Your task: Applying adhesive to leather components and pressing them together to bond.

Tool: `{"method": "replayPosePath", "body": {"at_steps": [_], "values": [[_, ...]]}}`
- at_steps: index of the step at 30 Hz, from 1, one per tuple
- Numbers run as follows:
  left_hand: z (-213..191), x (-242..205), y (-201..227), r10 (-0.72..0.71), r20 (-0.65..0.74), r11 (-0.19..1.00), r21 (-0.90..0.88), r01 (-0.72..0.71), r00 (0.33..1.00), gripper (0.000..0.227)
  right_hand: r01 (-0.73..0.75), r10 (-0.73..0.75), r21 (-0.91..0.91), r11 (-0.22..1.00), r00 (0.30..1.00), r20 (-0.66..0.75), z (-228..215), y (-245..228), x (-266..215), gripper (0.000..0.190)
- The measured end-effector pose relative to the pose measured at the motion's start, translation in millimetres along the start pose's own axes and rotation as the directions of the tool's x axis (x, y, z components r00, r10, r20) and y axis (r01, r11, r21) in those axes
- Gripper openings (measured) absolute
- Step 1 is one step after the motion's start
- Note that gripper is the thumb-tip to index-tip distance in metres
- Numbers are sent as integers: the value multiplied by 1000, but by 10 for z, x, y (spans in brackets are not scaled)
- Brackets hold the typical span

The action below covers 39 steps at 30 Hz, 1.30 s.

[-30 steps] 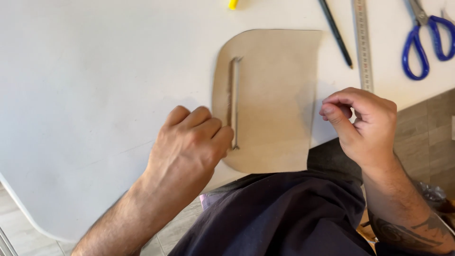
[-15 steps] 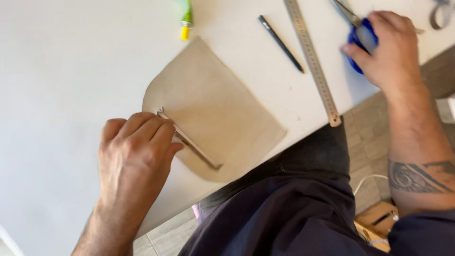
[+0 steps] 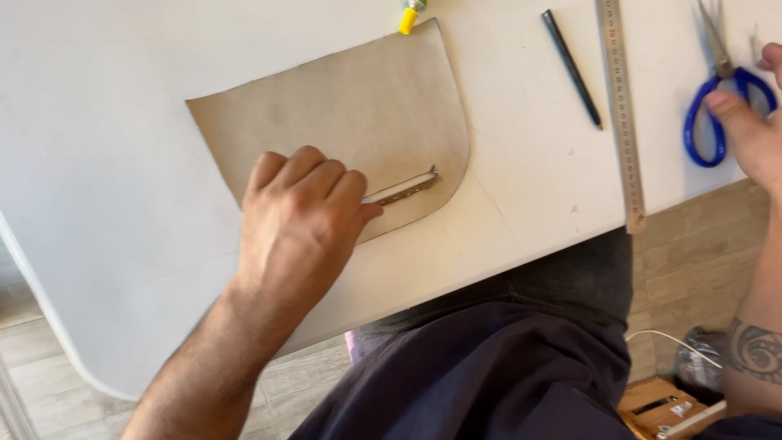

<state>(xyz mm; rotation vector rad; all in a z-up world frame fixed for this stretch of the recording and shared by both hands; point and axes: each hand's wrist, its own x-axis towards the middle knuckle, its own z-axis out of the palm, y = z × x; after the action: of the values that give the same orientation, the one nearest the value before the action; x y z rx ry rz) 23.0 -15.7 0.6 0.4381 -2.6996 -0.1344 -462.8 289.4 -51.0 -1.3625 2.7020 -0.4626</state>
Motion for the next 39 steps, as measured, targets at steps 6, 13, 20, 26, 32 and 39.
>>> {"method": "replayPosePath", "body": {"at_steps": [6,13,20,26,32,39], "values": [[14,18,30,8,-18,996,-92,-9,1000,53,171,-174,-34,985,976,-129,-369,86,-82,35],[116,-47,-8,-57,32,997,-52,59,998,55,-304,315,-94,948,937,149,-623,-877,78,39],[19,61,3,-47,-40,986,-164,40,998,39,-309,280,662,683,948,154,-244,422,-161,28],[99,138,123,49,-143,954,-285,-89,988,7,-271,164,622,735,961,224,127,1302,-371,53],[262,77,186,146,5,968,-208,-141,989,55,-102,-212,994,-28,973,94,6,-1053,-551,36],[237,96,167,163,15,969,-192,-157,986,48,-132,-131,991,-7,983,130,77,-2584,-462,23]]}}
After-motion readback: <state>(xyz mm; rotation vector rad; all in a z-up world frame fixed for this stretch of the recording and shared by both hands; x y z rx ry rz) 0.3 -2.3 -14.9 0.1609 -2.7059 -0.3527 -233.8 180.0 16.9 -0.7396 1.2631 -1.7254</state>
